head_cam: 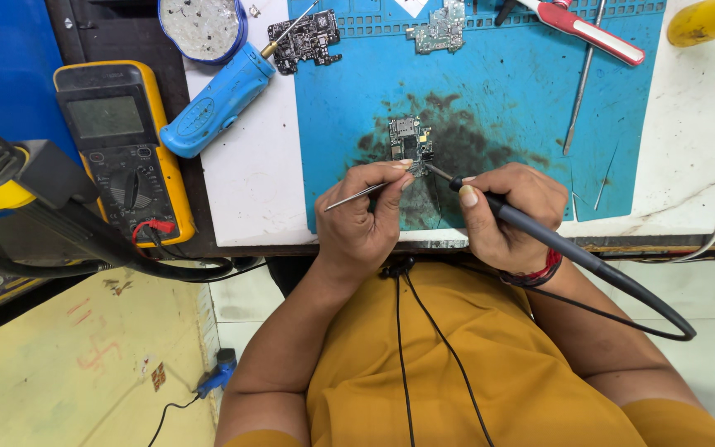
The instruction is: The person solders a small circuit board on a repair bench, holding the board with tweezers in one hand and a soldering iron in the other, working on components on the board throughout the episode.
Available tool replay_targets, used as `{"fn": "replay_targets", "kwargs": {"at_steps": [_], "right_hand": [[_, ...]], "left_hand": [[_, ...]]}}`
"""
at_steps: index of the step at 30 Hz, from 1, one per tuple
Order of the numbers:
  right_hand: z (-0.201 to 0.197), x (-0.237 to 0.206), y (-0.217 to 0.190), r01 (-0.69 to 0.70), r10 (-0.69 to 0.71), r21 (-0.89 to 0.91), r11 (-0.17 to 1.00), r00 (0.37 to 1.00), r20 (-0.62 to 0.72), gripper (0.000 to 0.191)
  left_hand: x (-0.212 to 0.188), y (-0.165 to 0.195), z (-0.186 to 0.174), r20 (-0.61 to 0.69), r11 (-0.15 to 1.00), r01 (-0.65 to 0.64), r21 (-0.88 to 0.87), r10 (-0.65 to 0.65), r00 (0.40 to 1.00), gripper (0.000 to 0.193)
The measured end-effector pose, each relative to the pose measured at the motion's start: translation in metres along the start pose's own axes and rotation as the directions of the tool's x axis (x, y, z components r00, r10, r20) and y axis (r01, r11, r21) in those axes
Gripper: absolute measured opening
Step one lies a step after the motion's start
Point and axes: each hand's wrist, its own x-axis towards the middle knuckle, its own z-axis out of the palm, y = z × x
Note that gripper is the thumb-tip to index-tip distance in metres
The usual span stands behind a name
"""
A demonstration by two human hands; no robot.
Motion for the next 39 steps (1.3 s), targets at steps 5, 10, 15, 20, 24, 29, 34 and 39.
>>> {"fn": "replay_targets", "kwargs": {"at_steps": [5,10,15,20,24,29,34,39], "right_hand": [[0.0005,0.0005,0.0009,0.005,-0.005,0.010,1.000,1.000,0.000,0.010],[0.0001,0.0001,0.0006,0.008,-0.008,0.005,1.000,1.000,0.002,0.010],[-0.0001,0.0007,0.0004,0.006,-0.006,0.005,1.000,1.000,0.006,0.010],[-0.0003,0.0013,0.0003,0.009,-0.009,0.002,1.000,1.000,0.003,0.010],[-0.0006,0.0016,0.0003,0.020,-0.020,0.004,1.000,1.000,0.001,0.010],[-0.0001,0.0009,-0.0006,0.003,-0.003,-0.007,1.000,1.000,0.001,0.011],[-0.0014,0.0010,-0.0003,0.011,-0.011,0.000,1.000,1.000,0.011,0.010],[-0.0001,0.0001,0.0007,0.009,-0.010,0.007,1.000,1.000,0.007,0.012]], "left_hand": [[-0.0002,0.0006,0.0001,-0.002,1.000,0.015,-0.018,-0.015,1.000,0.013],[-0.0008,0.0000,0.0010,-0.006,0.999,0.020,-0.027,-0.020,1.000,0.013],[-0.0010,-0.0001,0.0013,-0.008,0.999,0.022,-0.030,-0.022,1.000,0.013],[-0.0006,0.0003,0.0012,-0.007,1.000,0.018,-0.022,-0.019,1.000,0.013],[-0.0004,0.0009,0.0008,-0.002,1.000,0.016,-0.019,-0.016,1.000,0.013],[-0.0002,0.0012,0.0005,-0.001,1.000,0.013,-0.014,-0.013,1.000,0.013],[0.0001,0.0015,0.0002,0.004,1.000,0.010,-0.006,-0.010,1.000,0.013],[-0.0002,0.0010,0.0003,0.002,1.000,0.014,-0.008,-0.014,1.000,0.013]]}}
